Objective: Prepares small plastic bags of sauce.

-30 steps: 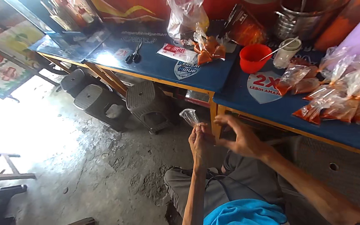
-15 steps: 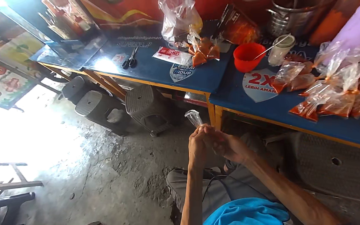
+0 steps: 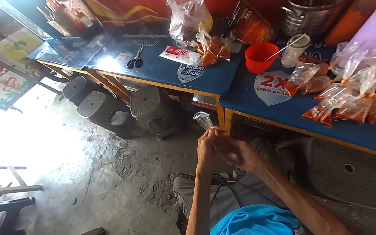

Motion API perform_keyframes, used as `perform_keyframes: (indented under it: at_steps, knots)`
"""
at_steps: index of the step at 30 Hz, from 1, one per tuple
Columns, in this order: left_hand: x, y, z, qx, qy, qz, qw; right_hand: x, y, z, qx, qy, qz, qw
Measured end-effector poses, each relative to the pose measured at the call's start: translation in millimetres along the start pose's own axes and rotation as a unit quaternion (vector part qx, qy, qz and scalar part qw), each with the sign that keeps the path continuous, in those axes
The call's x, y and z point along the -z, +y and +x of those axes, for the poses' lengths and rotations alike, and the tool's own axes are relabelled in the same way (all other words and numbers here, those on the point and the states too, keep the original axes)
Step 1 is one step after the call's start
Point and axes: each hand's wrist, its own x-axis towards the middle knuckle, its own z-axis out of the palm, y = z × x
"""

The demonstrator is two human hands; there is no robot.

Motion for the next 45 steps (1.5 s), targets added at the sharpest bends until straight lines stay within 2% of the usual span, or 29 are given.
perform_keyframes:
  at_steps: [2,3,5,7,8,10,12,13,15,17,18,20,25,28,30,34,36,40,42,45]
  knots:
    - [4,-2,2,0.008,-0.008,-0.006,1.0,4,1,2,-0.057,-0.049,0.071,0.995]
    - [5,-2,3,0.014,-0.009,-0.006,1.0,4,1,0,-0.075,-0.04,0.054,0.995]
    - [7,1,3,0.03,-0.013,-0.008,0.999,-2,-5,-8,-0.076,0.052,-0.105,0.99]
    - [12,6,3,0.046,-0.023,-0.008,0.999,-6,-11,-17,0.025,0.136,-0.315,0.939]
    - [15,8,3,0.052,-0.032,-0.006,0.998,-5,-14,-21,0.108,0.155,-0.41,0.892]
    - [20,12,3,0.069,-0.052,0.007,0.996,-4,-23,-25,0.276,0.175,-0.574,0.751]
    - [19,16,3,0.076,-0.063,0.051,0.994,-6,-41,-20,0.413,0.136,-0.684,0.586]
    - [17,18,2,0.077,-0.069,0.085,0.991,-10,-53,-15,0.446,0.093,-0.719,0.524]
    - [11,25,-2,0.073,-0.087,0.158,0.981,-18,-72,-3,0.45,0.01,-0.775,0.443]
    - [9,32,-5,0.072,-0.12,0.218,0.966,-19,-81,11,0.44,-0.038,-0.815,0.375]
    - [10,36,-6,0.074,-0.137,0.239,0.958,-16,-84,16,0.438,-0.052,-0.828,0.347]
    - [15,42,-7,0.074,-0.161,0.28,0.944,-9,-88,23,0.445,-0.065,-0.836,0.316]
    - [35,50,-8,0.073,-0.186,0.355,0.913,0,-100,13,0.431,-0.054,-0.847,0.306]
    - [45,48,-6,0.056,-0.162,0.391,0.904,5,-108,8,0.412,-0.008,-0.846,0.338]
    - [56,45,-8,0.04,-0.133,0.407,0.903,8,-117,3,0.387,0.053,-0.831,0.396]
    - [62,37,-12,-0.014,-0.095,0.446,0.89,-7,-104,-13,0.316,0.149,-0.746,0.567]
    - [56,34,-12,-0.047,-0.098,0.471,0.875,-15,-87,-13,0.294,0.169,-0.717,0.609]
    - [42,28,-14,-0.088,-0.11,0.502,0.853,-18,-65,3,0.293,0.193,-0.713,0.607]
    - [39,28,-15,-0.093,-0.115,0.511,0.847,-16,-63,9,0.309,0.195,-0.727,0.581]
    - [41,26,-16,-0.093,-0.123,0.513,0.844,-14,-69,9,0.33,0.18,-0.768,0.518]
